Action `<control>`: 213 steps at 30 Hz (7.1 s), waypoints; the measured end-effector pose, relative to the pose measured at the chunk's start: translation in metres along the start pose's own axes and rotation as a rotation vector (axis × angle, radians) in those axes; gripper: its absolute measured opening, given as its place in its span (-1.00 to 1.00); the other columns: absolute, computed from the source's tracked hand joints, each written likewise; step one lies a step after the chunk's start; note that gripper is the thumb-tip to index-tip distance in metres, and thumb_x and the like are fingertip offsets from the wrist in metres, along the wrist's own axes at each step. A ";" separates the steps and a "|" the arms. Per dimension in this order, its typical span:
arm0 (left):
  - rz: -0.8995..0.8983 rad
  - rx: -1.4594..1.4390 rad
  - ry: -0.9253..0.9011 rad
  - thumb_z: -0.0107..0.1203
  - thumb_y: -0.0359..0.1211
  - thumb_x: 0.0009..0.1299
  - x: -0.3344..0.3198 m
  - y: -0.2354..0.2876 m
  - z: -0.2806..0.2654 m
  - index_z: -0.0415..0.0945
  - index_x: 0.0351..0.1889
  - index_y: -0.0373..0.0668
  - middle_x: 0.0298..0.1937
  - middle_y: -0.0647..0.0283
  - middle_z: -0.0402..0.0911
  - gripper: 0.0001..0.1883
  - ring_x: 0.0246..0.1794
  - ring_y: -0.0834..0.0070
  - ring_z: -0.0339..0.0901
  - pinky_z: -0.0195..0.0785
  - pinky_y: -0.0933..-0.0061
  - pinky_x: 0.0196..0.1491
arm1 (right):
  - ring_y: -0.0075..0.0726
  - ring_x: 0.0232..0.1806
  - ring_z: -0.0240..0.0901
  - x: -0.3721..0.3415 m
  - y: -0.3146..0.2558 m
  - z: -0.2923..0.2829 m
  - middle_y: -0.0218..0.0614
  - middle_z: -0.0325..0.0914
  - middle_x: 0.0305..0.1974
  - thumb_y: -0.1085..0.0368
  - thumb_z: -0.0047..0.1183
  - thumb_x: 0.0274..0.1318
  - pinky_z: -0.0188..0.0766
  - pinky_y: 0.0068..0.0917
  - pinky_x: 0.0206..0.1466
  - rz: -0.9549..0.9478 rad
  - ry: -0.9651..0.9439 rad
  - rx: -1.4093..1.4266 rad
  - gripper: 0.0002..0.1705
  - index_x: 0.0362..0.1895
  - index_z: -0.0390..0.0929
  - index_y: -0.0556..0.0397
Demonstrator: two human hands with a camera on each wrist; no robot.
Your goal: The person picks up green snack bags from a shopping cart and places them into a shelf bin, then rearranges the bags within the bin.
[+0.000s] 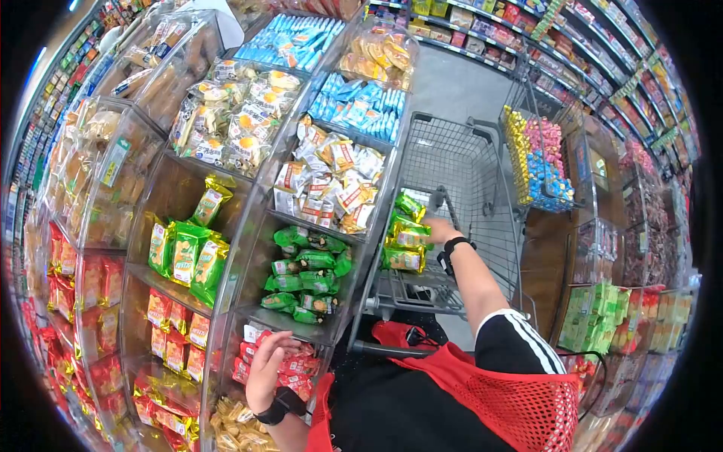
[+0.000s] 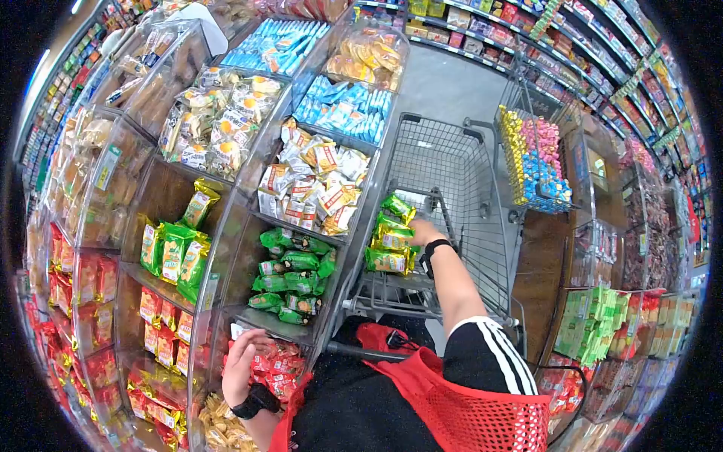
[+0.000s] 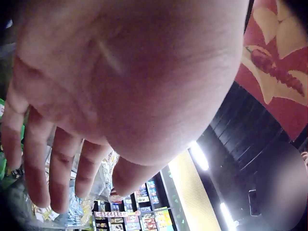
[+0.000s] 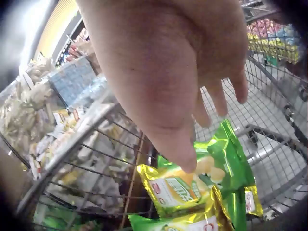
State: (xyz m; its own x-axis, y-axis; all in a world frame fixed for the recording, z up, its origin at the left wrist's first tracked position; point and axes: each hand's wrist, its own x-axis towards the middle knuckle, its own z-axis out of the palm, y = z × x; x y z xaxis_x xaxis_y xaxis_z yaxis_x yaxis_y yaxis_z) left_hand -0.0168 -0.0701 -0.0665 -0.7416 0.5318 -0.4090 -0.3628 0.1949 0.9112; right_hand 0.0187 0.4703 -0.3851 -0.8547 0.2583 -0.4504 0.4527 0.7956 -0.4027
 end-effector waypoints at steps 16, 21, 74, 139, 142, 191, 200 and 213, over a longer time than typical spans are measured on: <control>-0.038 -0.071 -0.018 -0.12 -0.30 0.55 0.003 -0.019 0.000 0.30 0.26 -0.30 0.03 0.16 0.57 -0.61 -0.03 0.49 0.52 0.38 0.48 0.03 | 0.05 -0.01 0.50 -0.005 0.000 0.002 -0.09 0.60 -0.09 0.07 0.40 -0.37 0.45 -0.16 0.08 0.016 0.107 -0.032 -0.32 -0.01 0.58 -0.07; 0.013 -0.032 -0.029 -0.12 -0.28 0.55 0.000 -0.016 -0.007 0.35 0.24 -0.23 0.01 0.20 0.58 -0.63 0.00 0.51 0.51 0.37 0.50 0.02 | 0.08 -0.11 0.50 -0.044 -0.045 -0.085 -0.06 0.58 -0.19 0.10 0.43 -0.42 0.44 -0.16 0.03 -0.036 0.432 0.053 -0.36 -0.10 0.59 0.01; 0.070 -0.108 0.102 -0.11 -0.30 0.51 -0.038 -0.060 -0.065 0.37 0.19 -0.31 -0.04 0.15 0.57 -0.62 -0.04 0.43 0.50 0.32 0.41 0.10 | -0.28 -0.08 0.54 -0.062 -0.138 -0.158 -0.21 0.63 -0.13 0.06 0.20 0.04 0.44 -0.35 0.03 -0.128 0.042 0.236 -0.53 -0.04 0.58 0.12; 0.246 -0.316 0.301 -0.10 -0.33 0.52 -0.097 -0.065 -0.071 0.47 0.06 -0.25 -0.12 0.27 0.61 -0.73 -0.11 0.56 0.53 0.37 0.52 0.00 | 0.11 0.23 0.35 0.044 -0.614 -0.059 0.11 0.41 0.18 0.02 0.03 0.22 0.26 -0.19 0.27 -0.772 0.067 0.650 -0.29 0.29 0.22 0.26; 0.204 -0.288 0.287 -0.10 -0.33 0.52 -0.087 -0.066 -0.064 0.46 0.05 -0.26 -0.12 0.26 0.61 -0.73 -0.10 0.55 0.53 0.37 0.50 0.02 | -0.10 0.28 0.31 0.025 -0.561 -0.097 -0.02 0.39 0.22 0.06 -0.07 0.32 0.25 -0.31 0.29 -0.786 0.208 0.779 -0.41 0.27 0.28 0.20; 0.187 0.416 0.387 0.04 -0.40 0.44 0.017 0.011 -0.036 0.58 -0.07 -0.21 -0.10 0.27 0.61 -0.81 -0.09 0.52 0.51 0.38 0.45 0.01 | 0.03 0.26 0.30 0.039 -0.020 0.041 -0.10 0.44 0.17 -0.09 0.29 -0.16 0.00 0.14 0.38 0.226 -0.023 -0.254 -0.18 0.19 0.39 0.00; 0.392 1.581 0.407 -0.06 -0.16 0.45 0.038 0.093 -0.111 0.43 0.23 -0.02 0.37 0.24 0.34 -0.59 0.39 0.21 0.22 0.04 -0.03 0.35 | 0.15 -0.07 0.48 -0.014 -0.053 -0.034 -0.02 0.58 -0.21 0.19 0.39 -0.39 0.41 -0.05 0.00 0.098 0.345 0.015 -0.46 -0.21 0.54 0.13; 0.233 1.684 0.489 0.16 -0.07 0.31 0.099 0.077 -0.180 0.09 0.43 0.49 0.50 0.07 0.04 -0.27 0.45 -0.13 0.00 -0.13 -0.23 0.40 | 0.12 0.02 0.37 -0.120 -0.181 -0.160 -0.02 0.48 -0.08 0.29 0.28 -0.36 0.34 -0.13 0.10 -0.249 0.700 0.028 -0.26 0.07 0.42 0.19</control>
State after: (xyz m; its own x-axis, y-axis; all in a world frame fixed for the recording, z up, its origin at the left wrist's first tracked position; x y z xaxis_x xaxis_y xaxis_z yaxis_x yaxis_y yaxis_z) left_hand -0.2200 -0.1509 -0.0453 -0.8879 0.4587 0.0356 0.4514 0.8835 -0.1251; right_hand -0.0018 0.3827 -0.1305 -0.8908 0.3685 0.2660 0.2229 0.8642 -0.4511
